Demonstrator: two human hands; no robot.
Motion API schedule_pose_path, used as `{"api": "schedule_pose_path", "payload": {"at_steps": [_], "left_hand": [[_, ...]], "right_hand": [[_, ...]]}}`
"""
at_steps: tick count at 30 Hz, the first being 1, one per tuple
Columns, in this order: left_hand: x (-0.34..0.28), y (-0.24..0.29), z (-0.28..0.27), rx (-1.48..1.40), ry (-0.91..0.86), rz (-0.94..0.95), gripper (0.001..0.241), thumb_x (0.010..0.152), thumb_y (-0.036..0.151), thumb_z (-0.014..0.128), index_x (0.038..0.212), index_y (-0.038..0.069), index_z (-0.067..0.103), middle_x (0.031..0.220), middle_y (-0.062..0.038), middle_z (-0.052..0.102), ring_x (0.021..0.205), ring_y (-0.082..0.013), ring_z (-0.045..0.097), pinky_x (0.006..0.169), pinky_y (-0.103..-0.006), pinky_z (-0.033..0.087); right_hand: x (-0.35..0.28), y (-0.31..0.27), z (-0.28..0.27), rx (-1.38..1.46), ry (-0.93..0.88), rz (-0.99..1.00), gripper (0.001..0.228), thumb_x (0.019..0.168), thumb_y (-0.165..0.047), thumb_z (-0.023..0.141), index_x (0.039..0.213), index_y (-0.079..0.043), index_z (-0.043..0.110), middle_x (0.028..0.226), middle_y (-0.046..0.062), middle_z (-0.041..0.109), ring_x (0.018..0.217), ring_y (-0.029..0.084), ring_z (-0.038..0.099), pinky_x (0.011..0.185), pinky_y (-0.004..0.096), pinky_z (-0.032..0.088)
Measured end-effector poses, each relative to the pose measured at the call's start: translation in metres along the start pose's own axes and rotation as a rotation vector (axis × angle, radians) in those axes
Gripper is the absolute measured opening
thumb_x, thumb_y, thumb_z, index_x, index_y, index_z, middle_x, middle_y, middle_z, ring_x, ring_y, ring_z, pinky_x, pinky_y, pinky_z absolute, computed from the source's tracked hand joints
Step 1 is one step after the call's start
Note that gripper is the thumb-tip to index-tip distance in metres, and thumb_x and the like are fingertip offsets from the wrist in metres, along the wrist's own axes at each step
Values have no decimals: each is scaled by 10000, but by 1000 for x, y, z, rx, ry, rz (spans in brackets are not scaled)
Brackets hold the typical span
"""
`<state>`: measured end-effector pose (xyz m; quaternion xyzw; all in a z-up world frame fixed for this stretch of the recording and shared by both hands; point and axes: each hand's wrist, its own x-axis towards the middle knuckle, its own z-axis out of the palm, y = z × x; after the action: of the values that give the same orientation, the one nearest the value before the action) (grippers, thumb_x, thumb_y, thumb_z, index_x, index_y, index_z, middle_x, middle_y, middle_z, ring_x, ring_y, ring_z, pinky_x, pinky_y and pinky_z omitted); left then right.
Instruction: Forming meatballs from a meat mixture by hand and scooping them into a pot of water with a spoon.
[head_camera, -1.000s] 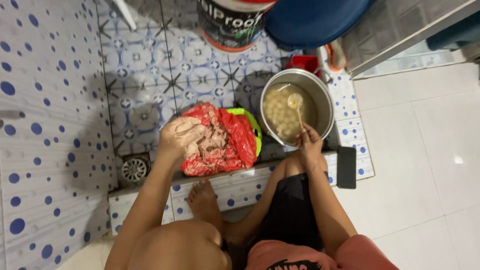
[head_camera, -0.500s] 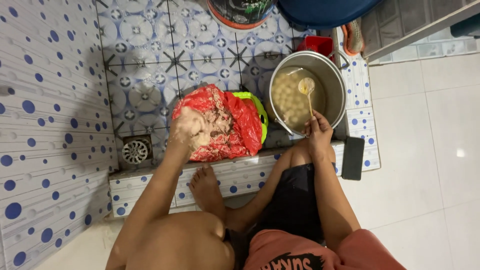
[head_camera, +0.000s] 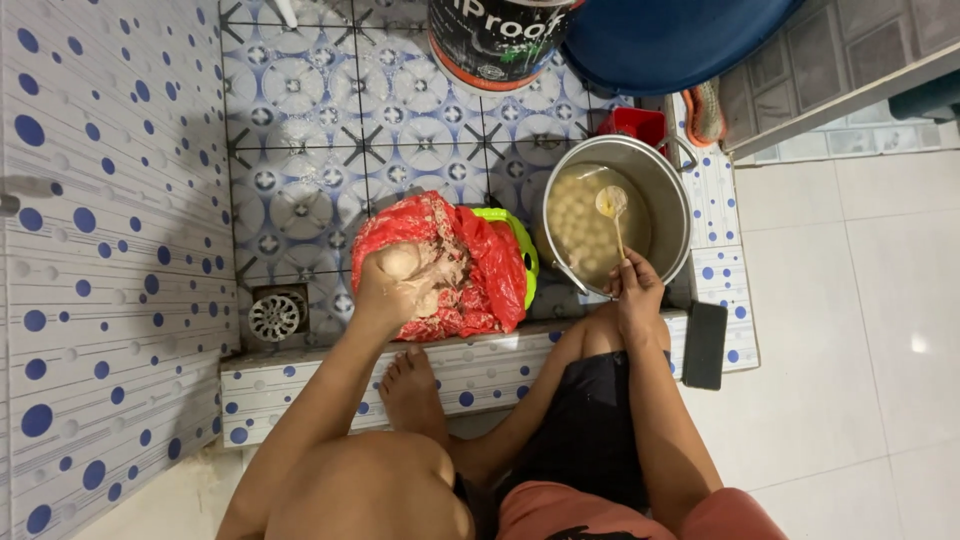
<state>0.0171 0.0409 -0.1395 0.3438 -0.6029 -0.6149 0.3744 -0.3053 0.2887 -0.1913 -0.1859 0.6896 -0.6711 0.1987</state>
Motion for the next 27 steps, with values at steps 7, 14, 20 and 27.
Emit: {"api": "schedule_pose_path", "payload": {"at_steps": [7,14,20,27], "left_hand": [[-8,56,-3,-172,-117,-38,224,843,161,839,780,31,667,639,-99,627,602,-167,623,652,-302,576],[-12,111,0,-185,-192,-141,241,879,97,821,1014,-60,697,707,-161,654,480,-142,601,446,-260,564],[-6,47,3,-234,-173,-12,247,798,-44,839,994,-78,693,807,-184,725,713,-209,718,748,-337,634],[-6,50,6,-226,-95,101,437,778,-12,861,540,79,506,458,-16,448,428,-77,366,452,-196,310]], "right_hand": [[0,3,-2,-22,12,2,268,1075,-30,514,1296,72,625,701,144,617,421,150,526,445,321,549],[0,0,-2,-44,-6,-6,270,1077,-37,503,1290,73,628,692,128,602,416,120,492,463,319,573],[3,4,-3,-73,-11,-28,270,1080,-45,512,1291,72,633,699,138,614,411,133,501,449,329,562],[2,3,-3,-57,-11,-10,268,1079,-33,510,1295,71,629,701,137,614,413,133,508,449,331,565]]}}
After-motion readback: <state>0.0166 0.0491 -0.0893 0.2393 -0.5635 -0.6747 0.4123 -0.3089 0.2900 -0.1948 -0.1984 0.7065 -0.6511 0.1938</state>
